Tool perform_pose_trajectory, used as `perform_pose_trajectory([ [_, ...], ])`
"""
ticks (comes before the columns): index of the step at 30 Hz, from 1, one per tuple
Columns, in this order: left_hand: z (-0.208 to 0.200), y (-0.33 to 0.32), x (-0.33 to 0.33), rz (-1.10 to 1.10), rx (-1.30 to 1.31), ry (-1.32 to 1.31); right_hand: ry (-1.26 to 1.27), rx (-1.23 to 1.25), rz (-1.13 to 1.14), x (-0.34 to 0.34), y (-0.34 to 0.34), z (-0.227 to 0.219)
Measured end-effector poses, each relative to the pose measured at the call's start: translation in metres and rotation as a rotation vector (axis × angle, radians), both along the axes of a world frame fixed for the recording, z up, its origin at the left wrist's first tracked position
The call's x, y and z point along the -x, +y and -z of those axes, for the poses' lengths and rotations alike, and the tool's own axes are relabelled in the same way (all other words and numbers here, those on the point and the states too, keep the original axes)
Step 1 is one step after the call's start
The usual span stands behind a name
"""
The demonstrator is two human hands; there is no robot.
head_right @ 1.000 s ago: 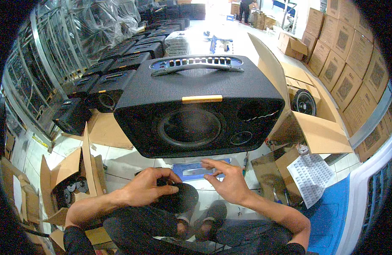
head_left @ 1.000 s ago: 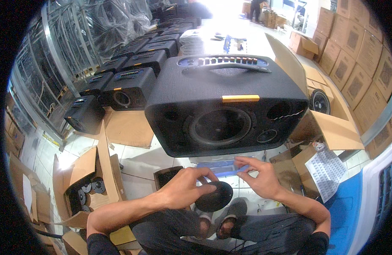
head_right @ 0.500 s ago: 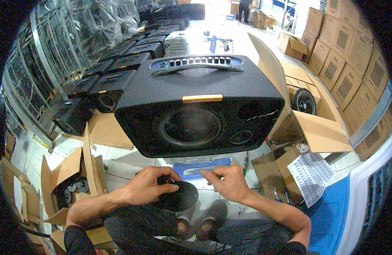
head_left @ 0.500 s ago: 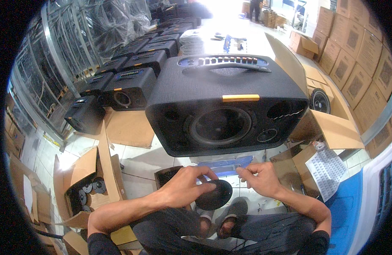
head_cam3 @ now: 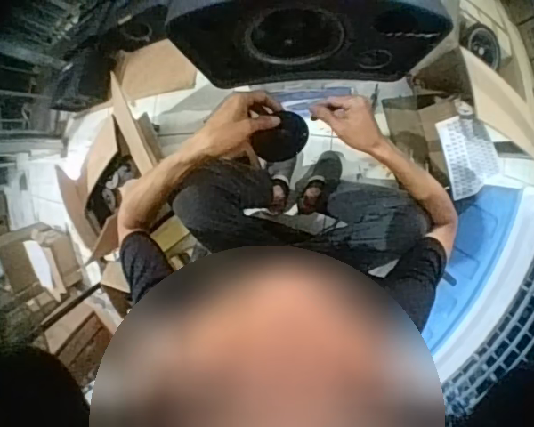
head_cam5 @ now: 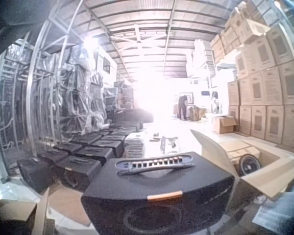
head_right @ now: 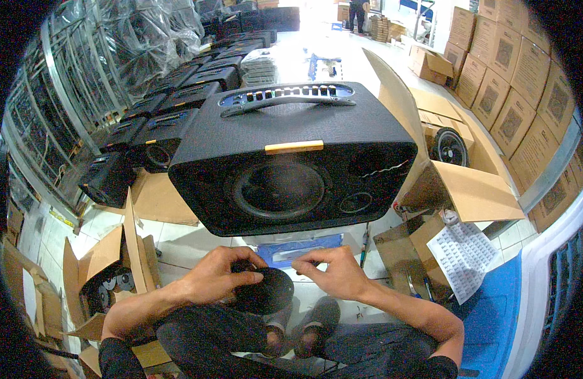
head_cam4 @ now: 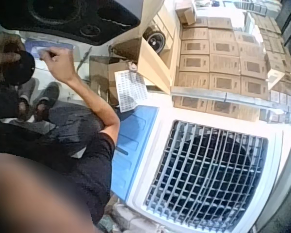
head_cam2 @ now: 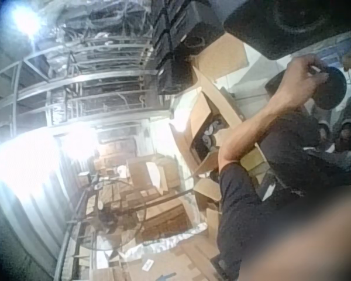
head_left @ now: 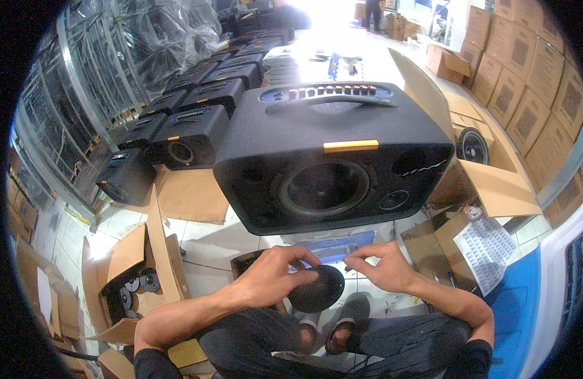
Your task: The person retrieves a speaker driver from a box, places it into a port on a portable speaker, and secures it by soldering wires to the terminals. The person then adjusts the speaker and continues soldering connections.
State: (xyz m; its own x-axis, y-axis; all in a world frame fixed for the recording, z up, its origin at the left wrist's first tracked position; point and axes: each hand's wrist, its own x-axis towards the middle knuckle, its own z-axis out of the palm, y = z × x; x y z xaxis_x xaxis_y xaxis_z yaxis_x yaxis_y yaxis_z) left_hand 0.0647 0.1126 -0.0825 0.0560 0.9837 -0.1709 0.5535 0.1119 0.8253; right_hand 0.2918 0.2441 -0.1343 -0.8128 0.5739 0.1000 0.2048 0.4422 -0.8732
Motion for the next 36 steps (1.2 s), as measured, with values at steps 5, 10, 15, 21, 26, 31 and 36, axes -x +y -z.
perform_pose_trajectory([
  [5, 0.011, 0.002, 0.004, -0.034, -0.029, -0.091, -0.022, 0.005, -0.144, -0.001, -0.005, 0.0],
  [10, 0.015, 0.002, 0.007, -0.116, 0.043, -0.183, -0.102, 0.121, -0.295, -0.001, -0.008, -0.003],
  [15, 0.013, 0.002, 0.005, -0.214, 0.08, -0.308, 0.098, -0.206, -0.344, 0.002, -0.012, 0.001],
  [21, 0.001, 0.006, -0.002, -0.295, 0.192, -0.471, 0.111, -0.425, -0.303, 0.007, -0.017, 0.003],
  [26, -0.004, 0.008, -0.007, -0.324, 0.262, -0.558, 0.177, -0.445, -0.292, 0.005, -0.02, -0.004],
  [31, -0.003, 0.011, -0.009, -0.319, 0.318, -0.697, 0.167, -0.352, -0.293, 0.001, -0.016, -0.014],
  [36, -0.007, 0.011, -0.009, -0.237, 0.262, -0.658, 0.277, 0.254, -0.185, -0.001, -0.011, -0.017],
])
